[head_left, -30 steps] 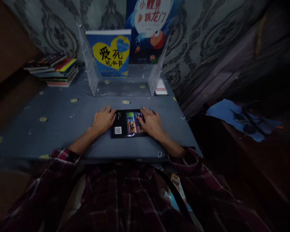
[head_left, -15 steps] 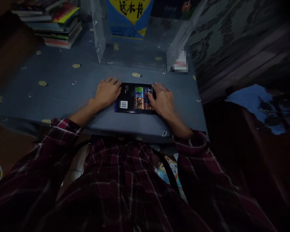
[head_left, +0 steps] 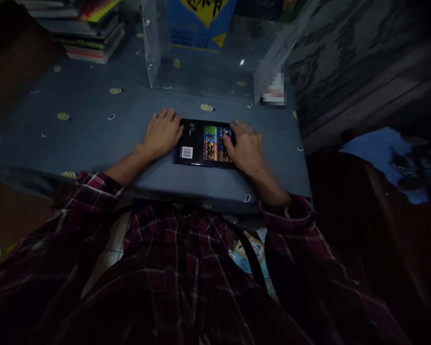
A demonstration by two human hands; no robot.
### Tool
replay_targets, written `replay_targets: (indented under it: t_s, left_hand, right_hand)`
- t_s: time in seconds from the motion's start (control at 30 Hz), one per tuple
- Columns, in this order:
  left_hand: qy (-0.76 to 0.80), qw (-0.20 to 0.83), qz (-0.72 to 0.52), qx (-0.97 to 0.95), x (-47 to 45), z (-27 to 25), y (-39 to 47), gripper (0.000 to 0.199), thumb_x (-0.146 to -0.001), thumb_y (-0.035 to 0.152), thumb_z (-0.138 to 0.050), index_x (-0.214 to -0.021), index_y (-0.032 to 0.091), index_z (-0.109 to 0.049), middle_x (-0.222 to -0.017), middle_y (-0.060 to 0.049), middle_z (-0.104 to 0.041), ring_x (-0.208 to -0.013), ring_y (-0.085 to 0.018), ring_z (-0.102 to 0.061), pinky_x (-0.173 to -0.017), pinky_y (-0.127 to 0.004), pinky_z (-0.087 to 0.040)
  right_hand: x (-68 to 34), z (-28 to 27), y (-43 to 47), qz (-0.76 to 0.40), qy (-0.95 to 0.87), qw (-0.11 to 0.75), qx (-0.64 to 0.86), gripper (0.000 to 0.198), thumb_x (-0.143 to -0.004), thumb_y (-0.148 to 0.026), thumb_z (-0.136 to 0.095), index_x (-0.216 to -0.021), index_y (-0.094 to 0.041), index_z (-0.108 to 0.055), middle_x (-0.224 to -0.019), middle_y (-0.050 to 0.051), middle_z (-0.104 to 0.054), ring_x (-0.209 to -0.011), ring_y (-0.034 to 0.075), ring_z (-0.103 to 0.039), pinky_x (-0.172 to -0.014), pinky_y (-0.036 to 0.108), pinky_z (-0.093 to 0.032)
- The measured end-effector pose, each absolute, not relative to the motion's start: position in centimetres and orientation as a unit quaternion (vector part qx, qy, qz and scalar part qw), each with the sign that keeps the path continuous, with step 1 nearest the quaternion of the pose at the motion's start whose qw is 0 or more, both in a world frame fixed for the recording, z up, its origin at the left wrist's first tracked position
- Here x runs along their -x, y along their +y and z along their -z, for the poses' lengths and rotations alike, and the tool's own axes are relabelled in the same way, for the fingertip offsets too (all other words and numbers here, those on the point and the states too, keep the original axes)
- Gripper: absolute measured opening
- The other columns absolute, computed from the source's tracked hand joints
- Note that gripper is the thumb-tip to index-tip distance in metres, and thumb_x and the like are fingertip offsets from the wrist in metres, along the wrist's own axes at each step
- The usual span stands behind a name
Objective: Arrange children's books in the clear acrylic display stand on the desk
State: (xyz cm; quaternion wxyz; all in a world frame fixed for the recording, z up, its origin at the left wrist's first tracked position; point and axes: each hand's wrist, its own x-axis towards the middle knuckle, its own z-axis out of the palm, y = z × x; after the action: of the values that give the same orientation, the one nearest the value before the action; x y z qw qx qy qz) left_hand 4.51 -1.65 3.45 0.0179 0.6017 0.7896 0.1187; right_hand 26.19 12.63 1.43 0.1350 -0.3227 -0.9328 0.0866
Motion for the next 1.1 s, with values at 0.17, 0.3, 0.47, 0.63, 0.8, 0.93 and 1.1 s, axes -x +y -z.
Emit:
replay_targets:
  t_s: [0.17,0.3,0.47,0.63,0.8,0.93,1.1]
  left_hand:
    - [0.796,0.010,-0.101,-0.596,-4.7,-4.8,-1.9,0.048,-0.107,0.037,-0.029,-0.132,0.009,-0.059,-0.135,-0.020,-0.058,-0.133,-0.035,-0.047,-0.113,-0.053,-0.034]
    - [0.754,0.075,-0.079,-0.648,-3.1,-5.4,-2.7,0.074,-0.095,0.065,-0.052,-0.147,0.013,-0.049,-0.148,-0.020,-0.052,-0.138,-0.038,-0.045,-0.115,-0.053,-0.033]
    - [0.697,0.165,-0.053,-0.696,-1.4,-5.5,-3.9,0.114,-0.074,0.072,-0.074,-0.163,0.020,-0.025,-0.169,-0.021,-0.025,-0.156,-0.039,-0.023,-0.122,-0.051,-0.026]
    - [0.706,0.136,-0.032,-0.694,0.1,-7.2,-2.9,0.074,-0.087,0.060,-0.069,-0.151,0.031,-0.046,-0.160,-0.012,-0.046,-0.146,-0.034,-0.043,-0.116,-0.048,-0.036]
    - [0.710,0.077,-0.019,-0.700,-0.2,-8.5,-2.4,0.058,-0.089,0.053,-0.070,-0.139,0.027,-0.058,-0.150,-0.014,-0.055,-0.136,-0.035,-0.052,-0.111,-0.052,-0.040]
    - [0.624,0.166,-0.045,-0.763,-1.5,-7.6,-3.4,0.083,-0.078,0.054,-0.081,-0.151,0.036,-0.047,-0.167,-0.010,-0.036,-0.153,-0.036,-0.032,-0.118,-0.055,-0.034]
    - [0.634,0.156,-0.050,-0.756,-1.0,-7.2,-3.3,0.072,-0.083,0.047,-0.080,-0.148,0.037,-0.051,-0.163,-0.009,-0.042,-0.152,-0.035,-0.034,-0.118,-0.056,-0.035]
  right_hand:
    - [-26.1,-1.8,11.9,-0.069,-0.931,0.150,0.326,0.054,-0.106,-0.041,-0.029,-0.139,-0.009,-0.057,-0.149,0.021,-0.057,-0.138,0.036,-0.050,-0.112,0.057,-0.039]
    - [-26.1,-2.5,11.3,-0.050,-0.934,0.136,0.328,0.050,-0.104,-0.035,-0.035,-0.137,-0.006,-0.060,-0.145,0.024,-0.059,-0.135,0.037,-0.052,-0.111,0.057,-0.039]
    - [-26.3,-3.8,10.5,-0.012,-0.935,0.114,0.337,0.045,-0.104,-0.034,-0.039,-0.133,-0.009,-0.064,-0.139,0.021,-0.064,-0.126,0.037,-0.057,-0.105,0.054,-0.044]
    - [-28.0,-5.4,8.8,0.033,-0.930,0.057,0.362,0.042,-0.104,-0.040,-0.042,-0.112,-0.012,-0.072,-0.110,0.021,-0.071,-0.101,0.036,-0.064,-0.083,0.048,-0.052]
    - [-29.9,-5.3,6.7,-0.004,-0.931,0.052,0.362,0.035,-0.105,-0.040,-0.044,-0.110,-0.018,-0.071,-0.104,0.014,-0.070,-0.096,0.030,-0.068,-0.071,0.038,-0.054]
    - [-30.5,-4.8,5.9,-0.029,-0.927,0.073,0.367,0.035,-0.105,-0.039,-0.045,-0.125,-0.020,-0.066,-0.108,0.013,-0.068,-0.100,0.030,-0.068,-0.072,0.039,-0.057]
    - [-30.2,-5.0,5.9,-0.071,-0.933,0.061,0.347,0.034,-0.103,-0.032,-0.045,-0.130,-0.020,-0.064,-0.108,0.013,-0.068,-0.095,0.029,-0.070,-0.072,0.040,-0.058]
